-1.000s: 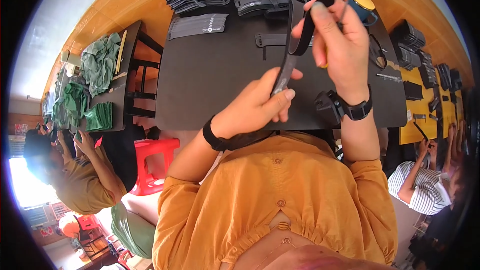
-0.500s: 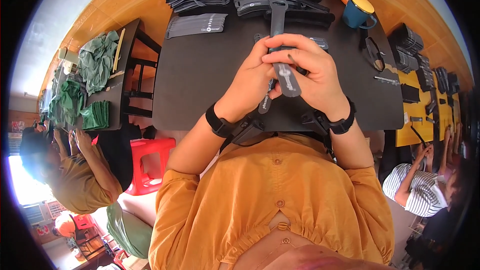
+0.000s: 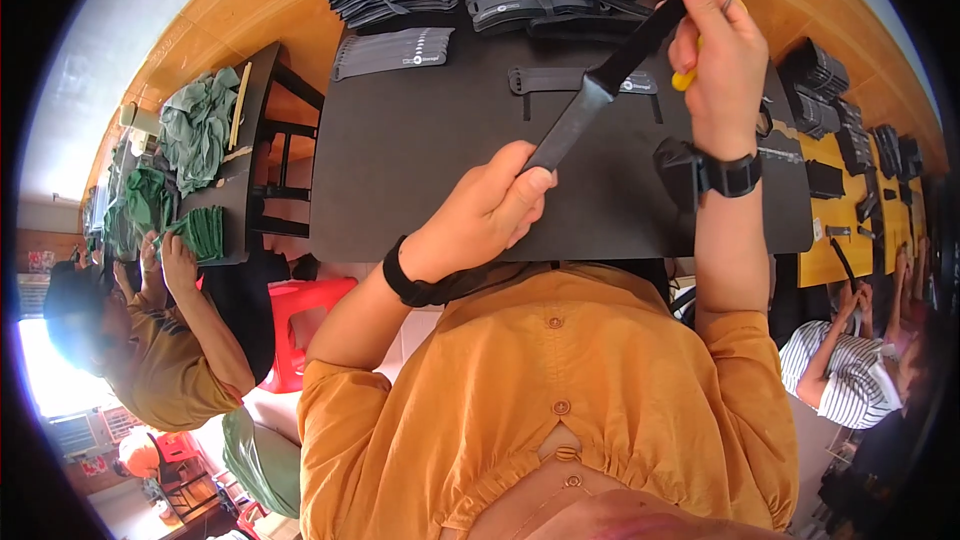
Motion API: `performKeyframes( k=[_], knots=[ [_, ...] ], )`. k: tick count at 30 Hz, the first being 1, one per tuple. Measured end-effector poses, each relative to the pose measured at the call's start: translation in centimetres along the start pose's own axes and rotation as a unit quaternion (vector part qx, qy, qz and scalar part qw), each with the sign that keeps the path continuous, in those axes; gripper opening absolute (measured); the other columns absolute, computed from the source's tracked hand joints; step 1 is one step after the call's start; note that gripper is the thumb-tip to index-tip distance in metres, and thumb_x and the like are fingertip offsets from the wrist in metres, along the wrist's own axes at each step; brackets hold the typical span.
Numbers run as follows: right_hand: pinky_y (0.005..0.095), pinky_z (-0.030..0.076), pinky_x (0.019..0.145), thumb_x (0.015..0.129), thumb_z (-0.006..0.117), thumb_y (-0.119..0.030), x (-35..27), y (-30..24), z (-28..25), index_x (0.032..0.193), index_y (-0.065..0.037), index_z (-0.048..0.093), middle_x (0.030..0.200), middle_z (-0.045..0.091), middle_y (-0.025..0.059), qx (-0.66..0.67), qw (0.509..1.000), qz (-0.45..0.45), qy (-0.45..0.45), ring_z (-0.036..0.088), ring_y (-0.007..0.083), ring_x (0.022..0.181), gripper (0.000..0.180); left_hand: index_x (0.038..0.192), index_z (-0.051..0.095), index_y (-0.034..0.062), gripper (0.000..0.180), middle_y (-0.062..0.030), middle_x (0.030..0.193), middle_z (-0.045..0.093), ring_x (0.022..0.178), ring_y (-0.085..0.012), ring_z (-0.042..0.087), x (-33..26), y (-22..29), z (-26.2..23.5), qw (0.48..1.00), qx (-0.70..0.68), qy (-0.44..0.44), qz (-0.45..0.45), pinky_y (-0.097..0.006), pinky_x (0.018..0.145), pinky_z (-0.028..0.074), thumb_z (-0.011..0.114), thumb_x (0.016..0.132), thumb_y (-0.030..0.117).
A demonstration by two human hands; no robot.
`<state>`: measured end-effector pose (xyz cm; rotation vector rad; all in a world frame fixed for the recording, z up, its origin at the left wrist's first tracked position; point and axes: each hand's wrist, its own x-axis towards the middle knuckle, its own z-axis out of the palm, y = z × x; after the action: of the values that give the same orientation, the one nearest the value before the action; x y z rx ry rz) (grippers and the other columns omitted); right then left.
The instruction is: Attaching plastic components to leather straps using a small hand tool.
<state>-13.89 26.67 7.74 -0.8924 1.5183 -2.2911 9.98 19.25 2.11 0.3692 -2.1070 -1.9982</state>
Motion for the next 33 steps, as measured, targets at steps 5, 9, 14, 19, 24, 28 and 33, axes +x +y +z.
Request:
performKeyframes(
  k=[5, 9, 14, 19, 24, 28, 33],
  knots=[
    [0.0229, 0.032, 0.05, 0.098, 0.063, -0.026, 3.9, -1.7, -5.9, 0.102, -0.001, 0.066, 0.064, 0.048, -0.0019, 0.052, 0.991, -0.074, 0.102, 0.04, 0.006, 0.055, 0.026, 0.1, 0.051, 0.0044, 0.022, -0.0004, 0.068, 0.049, 0.053, -0.0066, 0.047, -1.3, -0.1, -2.7, 0.991, 0.106, 0.036, -0.075, -0.021, 0.049, 0.039, 0.042, 0.106, 0.023],
    [0.0216, 0.03, 0.05, 0.099, 0.061, -0.026, 2.6, -2.5, -6.4, 0.108, 0.001, 0.066, 0.066, 0.043, -0.0032, -0.005, 0.993, -0.056, 0.1, 0.039, 0.0048, 0.057, 0.028, 0.091, 0.055, 0.0029, 0.026, 0.0001, 0.071, 0.053, 0.057, -0.0068, 0.051, -0.9, -2.2, -7.5, 0.969, 0.183, 0.145, -0.08, -0.023, 0.051, 0.043, 0.056, 0.1, 0.027],
    [0.0191, 0.027, 0.043, 0.097, 0.064, -0.029, -0.3, -1.1, -5.4, 0.098, -0.004, 0.068, 0.059, 0.043, -0.0051, -0.044, 0.998, -0.007, 0.041, 0.037, 0.0021, 0.045, 0.026, 0.109, 0.062, -0.0006, 0.033, -0.0133, 0.091, 0.063, 0.081, -0.0227, 0.063, 0.9, -4.8, -12.4, 0.882, 0.416, 0.222, 0.023, -0.034, 0.072, 0.051, 0.067, 0.092, 0.027],
    [0.018, 0.034, 0.046, 0.094, 0.067, -0.018, -4.5, -1.0, -4.5, 0.096, -0.003, 0.071, 0.075, 0.065, 0.0002, -0.151, 0.961, 0.122, -0.199, 0.047, 0.0008, 0.051, 0.017, 0.125, 0.058, 0.0035, 0.037, -0.0108, 0.122, 0.06, 0.106, -0.0224, 0.06, 1.4, -0.6, -7.9, 0.907, 0.366, 0.184, 0.094, -0.033, 0.088, 0.048, 0.066, 0.092, 0.019],
    [0.026, 0.051, 0.077, 0.084, 0.074, -0.006, -5.9, 1.3, -2.7, 0.099, -0.002, 0.073, 0.091, 0.072, 0.0058, -0.143, 0.858, 0.057, -0.49, 0.067, 0.0128, 0.085, 0.015, 0.13, 0.054, 0.0005, 0.036, -0.0143, 0.128, 0.059, 0.118, -0.0289, 0.056, 3.4, 0.5, -3.3, 0.93, 0.31, -0.056, 0.191, -0.039, 0.097, 0.045, 0.052, 0.1, 0.021],
    [0.0251, 0.05, 0.078, 0.081, 0.078, -0.01, -5.1, 2.0, -4.5, 0.103, -0.002, 0.072, 0.092, 0.071, 0.005, -0.098, 0.856, 0.104, -0.497, 0.066, 0.0125, 0.086, 0.023, 0.106, 0.063, 0.0005, 0.024, -0.009, 0.087, 0.063, 0.08, -0.0198, 0.061, 4.3, 0.2, -3.1, 0.978, 0.169, -0.116, -0.037, -0.033, 0.074, 0.049, 0.059, 0.098, 0.022],
    [0.0208, 0.046, 0.069, 0.086, 0.072, -0.01, -4.3, 2.5, -7.9, 0.117, -0.003, 0.067, 0.096, 0.07, 0.0029, -0.027, 0.878, 0.24, -0.413, 0.058, 0.0055, 0.078, 0.032, 0.094, 0.063, -0.0004, 0.022, -0.0056, 0.076, 0.058, 0.07, -0.0132, 0.053, 5.7, -0.9, -3.0, 0.975, 0.219, -0.029, -0.032, -0.028, 0.065, 0.045, 0.062, 0.096, 0.021]
  ],
)
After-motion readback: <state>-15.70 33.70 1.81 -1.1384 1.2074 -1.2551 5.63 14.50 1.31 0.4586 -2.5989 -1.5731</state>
